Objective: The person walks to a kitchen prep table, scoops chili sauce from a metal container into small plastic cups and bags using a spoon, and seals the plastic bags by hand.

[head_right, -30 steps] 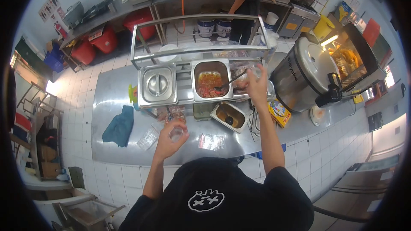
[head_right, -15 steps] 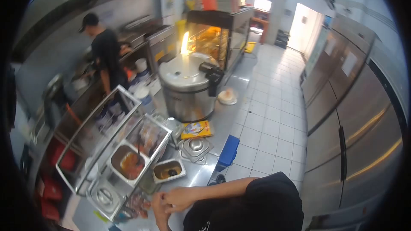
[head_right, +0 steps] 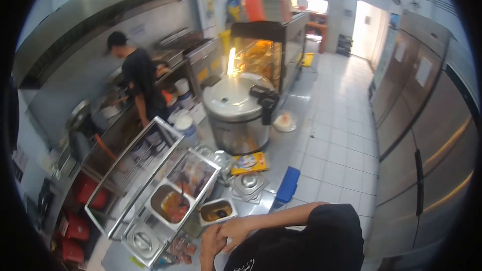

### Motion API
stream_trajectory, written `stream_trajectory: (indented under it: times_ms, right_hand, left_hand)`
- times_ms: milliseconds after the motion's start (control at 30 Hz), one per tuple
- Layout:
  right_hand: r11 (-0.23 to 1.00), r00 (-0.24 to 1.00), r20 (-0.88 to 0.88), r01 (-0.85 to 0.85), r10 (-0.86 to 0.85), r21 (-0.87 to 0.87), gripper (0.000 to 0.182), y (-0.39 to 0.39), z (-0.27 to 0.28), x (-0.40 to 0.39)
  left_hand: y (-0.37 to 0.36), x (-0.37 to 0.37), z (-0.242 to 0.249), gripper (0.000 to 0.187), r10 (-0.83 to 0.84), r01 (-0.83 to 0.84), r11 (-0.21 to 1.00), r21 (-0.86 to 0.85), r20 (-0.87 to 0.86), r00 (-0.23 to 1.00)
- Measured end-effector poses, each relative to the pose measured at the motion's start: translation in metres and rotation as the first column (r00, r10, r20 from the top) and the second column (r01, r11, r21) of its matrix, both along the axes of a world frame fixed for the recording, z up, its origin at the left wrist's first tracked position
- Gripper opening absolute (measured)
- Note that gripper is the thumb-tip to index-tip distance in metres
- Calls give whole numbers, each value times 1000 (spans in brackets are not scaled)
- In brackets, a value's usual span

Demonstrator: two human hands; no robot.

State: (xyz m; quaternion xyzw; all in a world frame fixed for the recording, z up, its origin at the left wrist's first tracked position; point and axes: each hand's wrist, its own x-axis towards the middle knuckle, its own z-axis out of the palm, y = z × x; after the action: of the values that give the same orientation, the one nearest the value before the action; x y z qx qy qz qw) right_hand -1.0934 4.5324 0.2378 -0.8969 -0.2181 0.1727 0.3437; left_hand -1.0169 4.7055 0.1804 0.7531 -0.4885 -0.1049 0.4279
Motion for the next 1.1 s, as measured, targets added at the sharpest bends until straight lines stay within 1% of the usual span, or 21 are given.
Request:
stream_trajectory:
  times_ms: [33,67,100,167,200,233,300,367,400,433,467,500,567,633,733,800,833,867,967,1067,1100]
  right_hand:
    - [999,999,-8,-40,41,10,60,1,4,3]
    - [997,995,-56,-82,81,-4,60,1,2,9]
    - [993,990,-74,-116,119,37,61,0,11,13]
    - [984,979,-95,-179,179,17,61,0,10,22]
    - [977,973,-89,-211,212,29,59,1,11,24]
    - [970,967,-78,-239,241,38,57,-1,11,29]
    - [931,960,-9,-270,280,247,45,-6,7,42]
    - [962,949,-296,-23,107,274,25,-28,7,57]
    - [834,976,-164,210,-146,510,20,-35,-12,67]
    - [584,899,-106,361,-425,727,15,-43,-33,77]
    - [414,832,-290,500,-472,761,17,-60,-36,92]
    - [223,736,-469,625,-489,748,20,-75,-36,113]
    - [174,648,-622,740,-439,649,36,-83,-21,146]
    - [380,747,-520,661,-414,648,34,-75,-4,167]
    - [613,853,-411,518,-322,596,28,-60,7,194]
    - [637,866,-293,498,-406,589,33,-59,-24,216]
    - [646,864,-228,489,-448,586,40,-57,-38,223]
    - [651,858,-209,496,-469,575,52,-55,-43,225]
    - [574,855,-241,493,-460,654,50,-61,-54,224]
    - [413,797,-459,598,-392,686,46,-74,-55,217]
    - [390,782,-494,620,-381,681,45,-78,-55,216]
  left_hand:
    - [2,-1,-4,31,29,-29,1000,5,12,1000]
    - [7,0,-6,31,15,-15,1000,-4,-26,1000]
    - [10,-3,-2,30,49,-47,999,22,-99,994]
    - [17,-7,6,33,94,-91,996,26,-142,985]
    - [20,-14,8,33,146,-142,989,39,-166,975]
    - [23,-20,11,31,216,-212,976,42,-257,942]
    - [30,-28,21,23,341,-312,940,141,-314,886]
    - [36,-37,8,21,465,-448,885,128,-288,837]
    - [39,-41,7,20,526,-521,847,102,-290,799]
    - [43,-44,5,18,579,-586,807,72,-288,763]
    - [45,-46,4,15,626,-641,766,42,-274,730]
    - [47,-47,1,15,658,-681,732,30,-290,695]
    - [50,-53,0,14,703,-737,676,22,-322,635]
    - [44,-58,5,14,714,-745,666,46,-327,619]
    - [31,-54,15,14,697,-729,684,31,-321,641]
    - [22,-56,20,13,676,-703,711,30,-306,670]
    - [20,-57,21,13,668,-692,721,26,-292,685]
    - [17,-56,21,13,657,-680,733,18,-278,701]
    - [12,-54,22,13,643,-667,745,-5,-263,720]
    - [12,-55,23,15,650,-678,735,-21,-263,713]
    - [12,-57,23,16,653,-682,731,-23,-265,709]
